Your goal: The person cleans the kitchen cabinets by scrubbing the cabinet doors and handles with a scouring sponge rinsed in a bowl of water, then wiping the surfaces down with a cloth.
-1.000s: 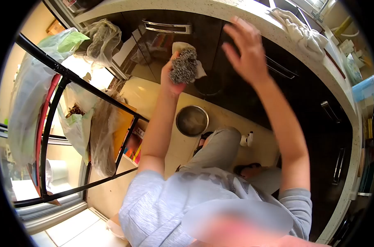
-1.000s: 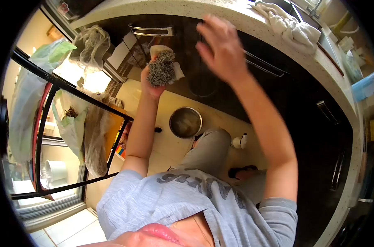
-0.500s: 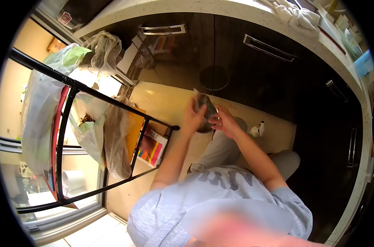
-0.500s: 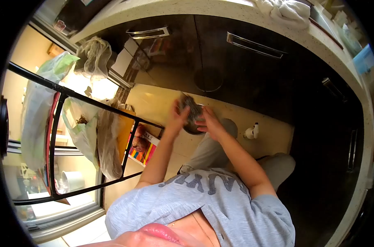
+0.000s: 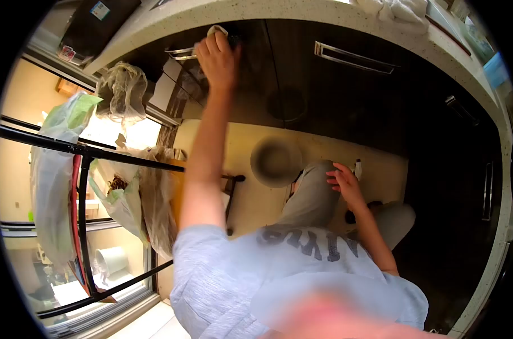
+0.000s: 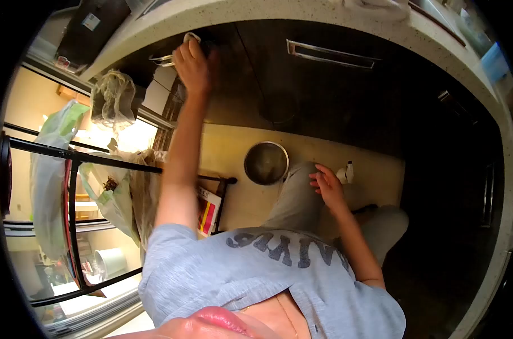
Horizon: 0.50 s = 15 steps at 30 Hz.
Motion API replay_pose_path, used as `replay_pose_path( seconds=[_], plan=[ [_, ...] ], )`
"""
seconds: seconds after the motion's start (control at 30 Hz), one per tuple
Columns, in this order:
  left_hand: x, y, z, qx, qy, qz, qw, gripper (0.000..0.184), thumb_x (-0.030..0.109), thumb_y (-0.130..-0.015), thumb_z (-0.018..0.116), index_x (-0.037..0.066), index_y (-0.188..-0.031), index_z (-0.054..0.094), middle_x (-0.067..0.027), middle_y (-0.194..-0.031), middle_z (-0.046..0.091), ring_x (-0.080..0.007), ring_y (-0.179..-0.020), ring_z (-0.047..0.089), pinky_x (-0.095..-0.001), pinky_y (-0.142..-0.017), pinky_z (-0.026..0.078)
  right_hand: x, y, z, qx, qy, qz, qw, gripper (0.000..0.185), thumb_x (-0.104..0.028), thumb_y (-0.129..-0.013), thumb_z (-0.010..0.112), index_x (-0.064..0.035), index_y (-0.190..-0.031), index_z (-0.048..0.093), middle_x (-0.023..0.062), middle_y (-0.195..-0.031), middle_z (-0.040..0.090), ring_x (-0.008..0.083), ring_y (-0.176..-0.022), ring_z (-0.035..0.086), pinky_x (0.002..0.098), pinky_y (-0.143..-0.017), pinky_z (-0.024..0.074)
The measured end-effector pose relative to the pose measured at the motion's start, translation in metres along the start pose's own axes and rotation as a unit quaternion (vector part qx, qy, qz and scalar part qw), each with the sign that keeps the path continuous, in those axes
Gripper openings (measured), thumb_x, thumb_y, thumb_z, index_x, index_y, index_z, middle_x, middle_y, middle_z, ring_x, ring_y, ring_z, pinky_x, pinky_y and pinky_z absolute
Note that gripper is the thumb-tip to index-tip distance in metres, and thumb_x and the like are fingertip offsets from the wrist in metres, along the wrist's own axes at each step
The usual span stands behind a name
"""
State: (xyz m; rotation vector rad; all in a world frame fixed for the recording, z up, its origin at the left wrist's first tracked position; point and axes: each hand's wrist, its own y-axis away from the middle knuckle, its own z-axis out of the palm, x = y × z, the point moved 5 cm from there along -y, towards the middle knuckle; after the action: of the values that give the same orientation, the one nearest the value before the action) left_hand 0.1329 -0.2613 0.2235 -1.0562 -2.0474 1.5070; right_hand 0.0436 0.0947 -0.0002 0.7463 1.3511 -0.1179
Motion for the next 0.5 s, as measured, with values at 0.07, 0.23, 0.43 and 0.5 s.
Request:
replay_pose_path(
  seconds=[0.07,0.23,0.43,0.5],
  plan=[
    [-0.032,-0.004,-0.001,-0.068,0.004,0.135,0.989,0.048,0.028,-0.072,0.067,0.004,-0.109,0.048,-0.0098,-0.092,0.053,-0.0298,-0.083,0.05,-0.0397,-0.076,0.04,0.001,-0.004,-0.006,-0.006,0.024,0.006,1.0,0.035,-0.027,-0.095,0.043,-0.0106,-0.126,0.044,0.0058,-0.108,0.059,0.0131,-0.091,0.057,0.0255,-0.075,0.0438],
    [-0.05,-0.004,0.004,-0.046,0.008,-0.008,0.999,0.032,0.031,-0.072,0.068,0.009,-0.091,0.056,-0.0071,-0.084,0.054,-0.0292,-0.082,0.051,-0.0415,-0.08,0.039,-0.021,-0.011,-0.016,0.003,0.008,-0.029,1.0,0.033,-0.029,-0.095,0.042,-0.0101,-0.122,0.049,0.0055,-0.108,0.06,0.0136,-0.091,0.057,0.0253,-0.077,0.0431],
    [-0.029,-0.011,-0.003,-0.032,-0.025,0.112,0.993,0.03,0.03,-0.074,0.067,0.008,-0.091,0.058,-0.0068,-0.088,0.056,-0.0288,-0.084,0.05,-0.0407,-0.079,0.04,-0.018,-0.012,-0.009,-0.002,0.001,-0.001,1.0,0.032,-0.029,-0.095,0.042,-0.0104,-0.121,0.05,0.0049,-0.108,0.06,0.013,-0.091,0.057,0.0248,-0.076,0.0428],
    [-0.064,-0.01,-0.001,-0.081,0.003,0.17,0.982,0.029,0.029,-0.074,0.067,0.008,-0.093,0.058,-0.007,-0.089,0.056,-0.0292,-0.085,0.051,-0.041,-0.08,0.04,-0.022,-0.011,-0.014,0.003,0.003,-0.006,1.0,0.032,-0.029,-0.095,0.043,-0.0103,-0.12,0.051,0.0049,-0.108,0.06,0.0127,-0.091,0.057,0.0242,-0.075,0.0427]
  ],
)
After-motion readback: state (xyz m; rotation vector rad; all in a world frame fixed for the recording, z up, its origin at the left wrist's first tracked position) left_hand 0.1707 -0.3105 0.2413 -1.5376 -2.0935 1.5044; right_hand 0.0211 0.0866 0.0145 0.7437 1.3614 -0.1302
